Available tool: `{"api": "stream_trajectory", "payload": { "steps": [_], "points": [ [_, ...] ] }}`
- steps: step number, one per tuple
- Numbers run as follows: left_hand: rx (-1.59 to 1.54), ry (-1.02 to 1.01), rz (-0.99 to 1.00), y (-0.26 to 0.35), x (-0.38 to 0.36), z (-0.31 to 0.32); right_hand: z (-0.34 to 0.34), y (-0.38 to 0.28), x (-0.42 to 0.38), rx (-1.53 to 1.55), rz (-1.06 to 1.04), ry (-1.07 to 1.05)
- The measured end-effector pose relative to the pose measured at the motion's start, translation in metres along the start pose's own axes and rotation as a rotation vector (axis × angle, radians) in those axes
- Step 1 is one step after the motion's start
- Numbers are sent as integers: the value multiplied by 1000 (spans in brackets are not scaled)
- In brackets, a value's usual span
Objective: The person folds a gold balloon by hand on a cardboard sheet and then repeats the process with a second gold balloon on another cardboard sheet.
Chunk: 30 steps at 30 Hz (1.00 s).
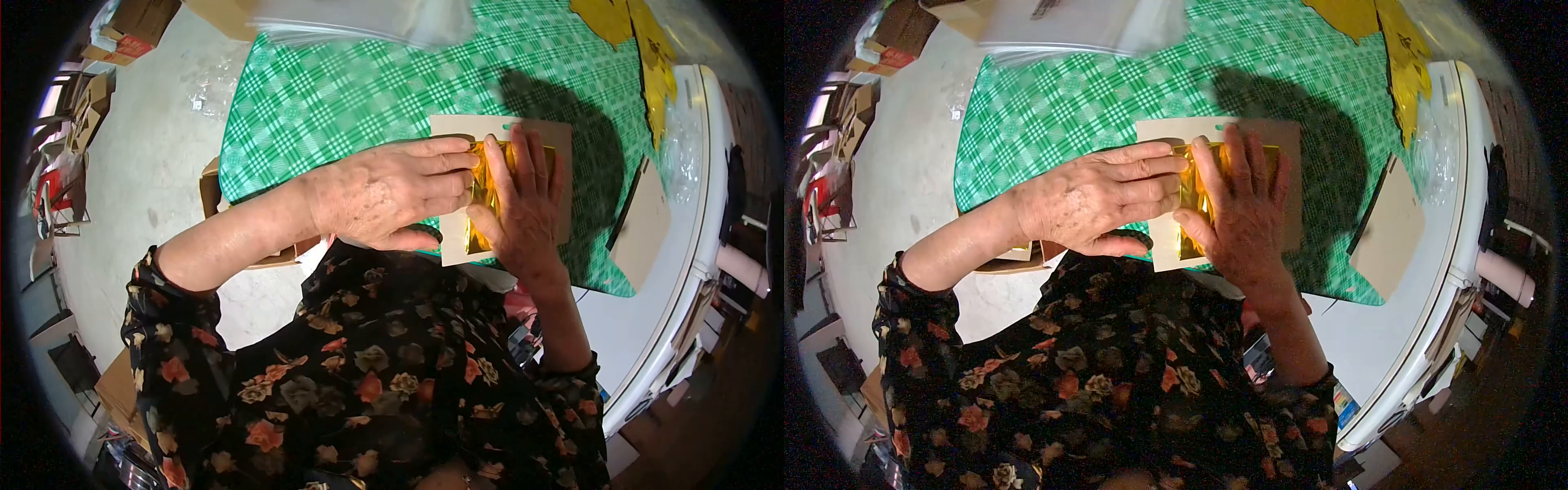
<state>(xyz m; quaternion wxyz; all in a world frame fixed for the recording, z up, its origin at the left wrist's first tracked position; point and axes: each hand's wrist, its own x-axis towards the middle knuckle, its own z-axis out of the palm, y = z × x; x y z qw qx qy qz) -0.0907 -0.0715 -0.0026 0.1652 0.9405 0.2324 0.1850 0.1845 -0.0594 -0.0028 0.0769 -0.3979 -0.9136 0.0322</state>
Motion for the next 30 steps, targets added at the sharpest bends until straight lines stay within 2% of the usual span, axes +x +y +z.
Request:
{"api": "stream_trajectory", "payload": {
  "steps": [8,11,30],
  "points": [
    [-23,9,-12,0,-1,2,-20,-16,-2,-37,12,-32],
    [-30,-25,-21,0,0,-2,-12,-23,-14,50,-3,-50],
    [-29,-5,-24,0,0,4,3,-34,-32,63,14,-14]
  ]
}}
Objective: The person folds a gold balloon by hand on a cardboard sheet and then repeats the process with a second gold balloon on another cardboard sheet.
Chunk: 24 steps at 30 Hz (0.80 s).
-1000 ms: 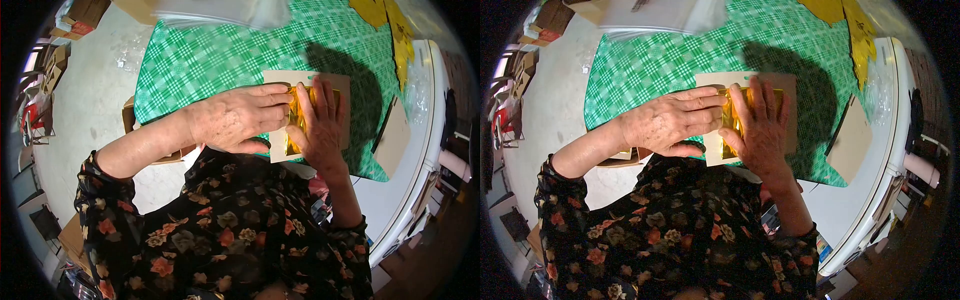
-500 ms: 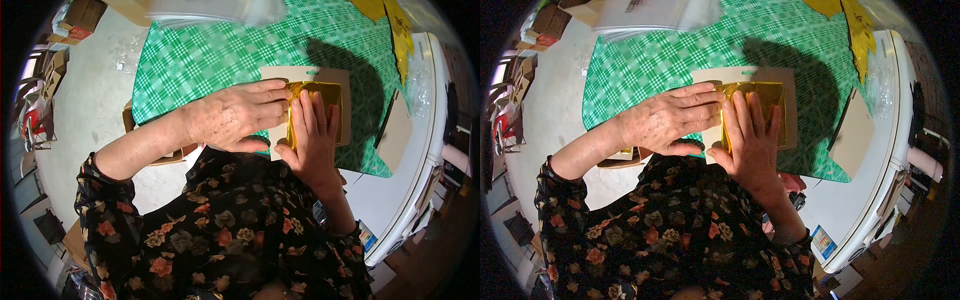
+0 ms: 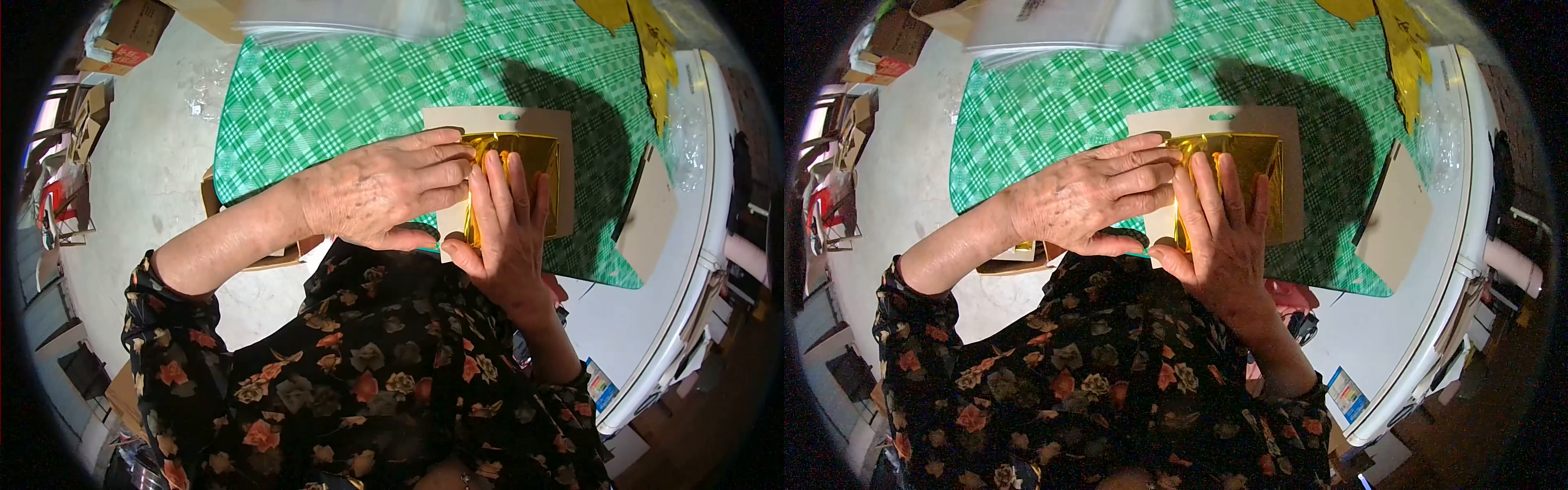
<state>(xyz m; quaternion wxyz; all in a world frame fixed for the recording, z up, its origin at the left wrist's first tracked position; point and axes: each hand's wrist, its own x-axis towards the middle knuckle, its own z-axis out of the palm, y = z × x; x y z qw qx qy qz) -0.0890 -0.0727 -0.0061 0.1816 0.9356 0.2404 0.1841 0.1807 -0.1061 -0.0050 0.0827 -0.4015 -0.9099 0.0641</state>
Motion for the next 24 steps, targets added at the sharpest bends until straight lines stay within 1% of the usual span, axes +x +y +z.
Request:
{"api": "stream_trajectory", "payload": {
  "steps": [7,13,16,19,20,23,24],
  "points": [
    [-30,-1,14,-2,0,-1,1,0,0,-10,-1,7],
    [-116,88,8,-5,0,3,0,0,1,-13,-16,15],
    [-151,152,-71,0,4,-1,-1,2,1,-2,-33,11],
    [-323,380,-192,9,31,2,-1,4,1,11,-40,-6],
    [-436,353,-311,16,37,-3,-1,3,1,22,-30,-10],
    [-717,564,-498,32,65,6,4,3,-1,32,-25,6],
    [-809,569,-488,31,71,15,6,5,-2,29,-30,10]
  ]
}}
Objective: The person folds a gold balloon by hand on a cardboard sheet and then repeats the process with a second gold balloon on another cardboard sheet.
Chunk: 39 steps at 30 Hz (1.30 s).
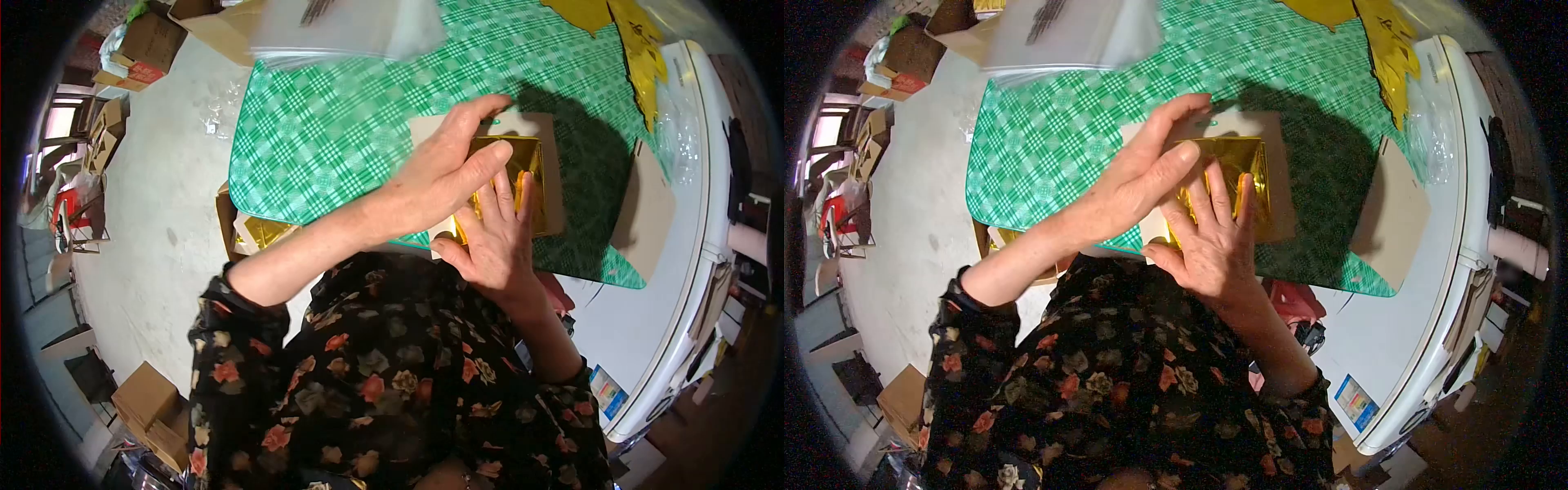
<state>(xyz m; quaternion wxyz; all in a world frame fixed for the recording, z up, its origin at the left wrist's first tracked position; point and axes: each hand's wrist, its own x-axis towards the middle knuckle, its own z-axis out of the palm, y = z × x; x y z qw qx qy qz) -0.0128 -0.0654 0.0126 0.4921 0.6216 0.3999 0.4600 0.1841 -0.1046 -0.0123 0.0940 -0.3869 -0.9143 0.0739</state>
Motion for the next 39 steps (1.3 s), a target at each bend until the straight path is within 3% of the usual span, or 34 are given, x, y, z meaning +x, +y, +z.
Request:
{"api": "stream_trajectory", "payload": {
  "steps": [7,13,19,29,33,37,39],
  "points": [
    [125,-155,-109,-3,3,8,1,-2,0,44,21,17],
    [272,-207,-63,-5,6,13,2,-10,-13,49,-29,44],
    [541,-281,-7,-4,6,21,21,-14,-37,23,-99,209],
    [1001,-234,124,-18,-1,43,11,-16,-65,136,-174,182],
    [1175,-225,157,-14,-2,50,6,4,-87,342,-237,350],
    [1184,-216,160,-14,-3,51,-13,39,-56,256,-80,513],
    [1119,-195,177,-12,-3,51,-38,44,-34,194,88,334]
  ]
}}
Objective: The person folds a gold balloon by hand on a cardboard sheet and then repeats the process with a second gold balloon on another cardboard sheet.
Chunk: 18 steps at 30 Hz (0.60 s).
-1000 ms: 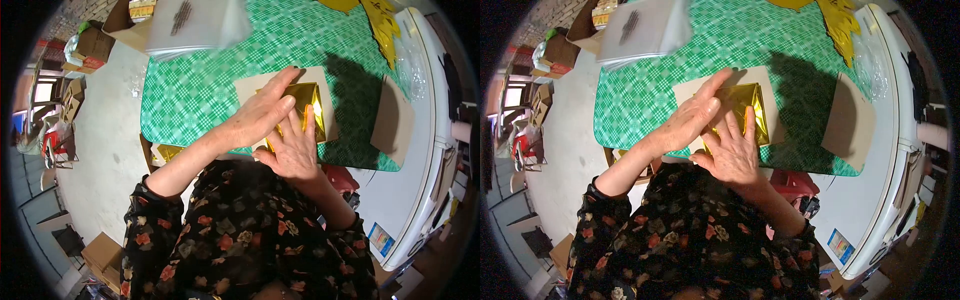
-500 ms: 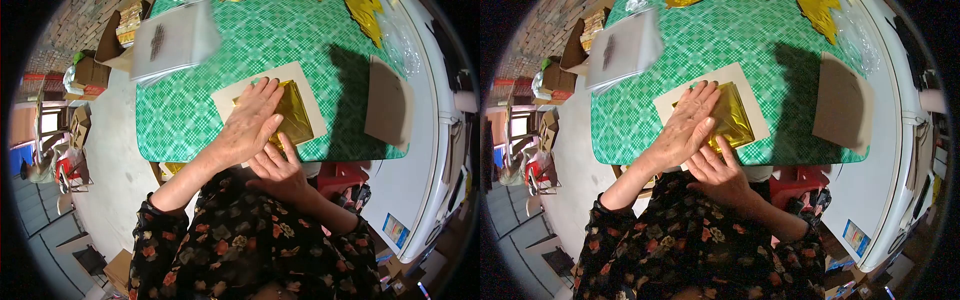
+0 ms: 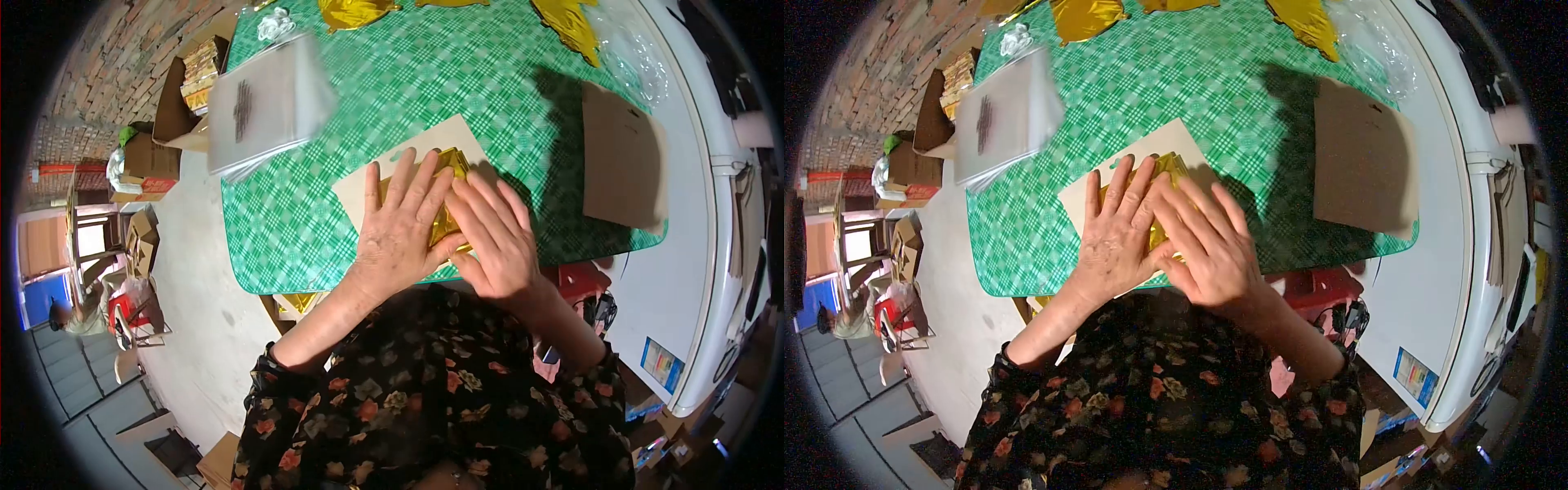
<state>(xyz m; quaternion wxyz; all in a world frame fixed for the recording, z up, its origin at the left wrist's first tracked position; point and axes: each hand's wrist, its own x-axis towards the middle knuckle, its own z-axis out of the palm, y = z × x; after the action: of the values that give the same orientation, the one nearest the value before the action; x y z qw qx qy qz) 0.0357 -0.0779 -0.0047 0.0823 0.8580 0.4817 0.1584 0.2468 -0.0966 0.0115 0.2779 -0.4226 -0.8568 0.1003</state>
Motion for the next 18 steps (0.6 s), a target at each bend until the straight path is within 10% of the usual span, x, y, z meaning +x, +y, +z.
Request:
{"api": "stream_trajectory", "payload": {
  "steps": [18],
  "points": [
    [57,-30,6,3,1,-5,0,47,26,228,225,100]
  ]
}}
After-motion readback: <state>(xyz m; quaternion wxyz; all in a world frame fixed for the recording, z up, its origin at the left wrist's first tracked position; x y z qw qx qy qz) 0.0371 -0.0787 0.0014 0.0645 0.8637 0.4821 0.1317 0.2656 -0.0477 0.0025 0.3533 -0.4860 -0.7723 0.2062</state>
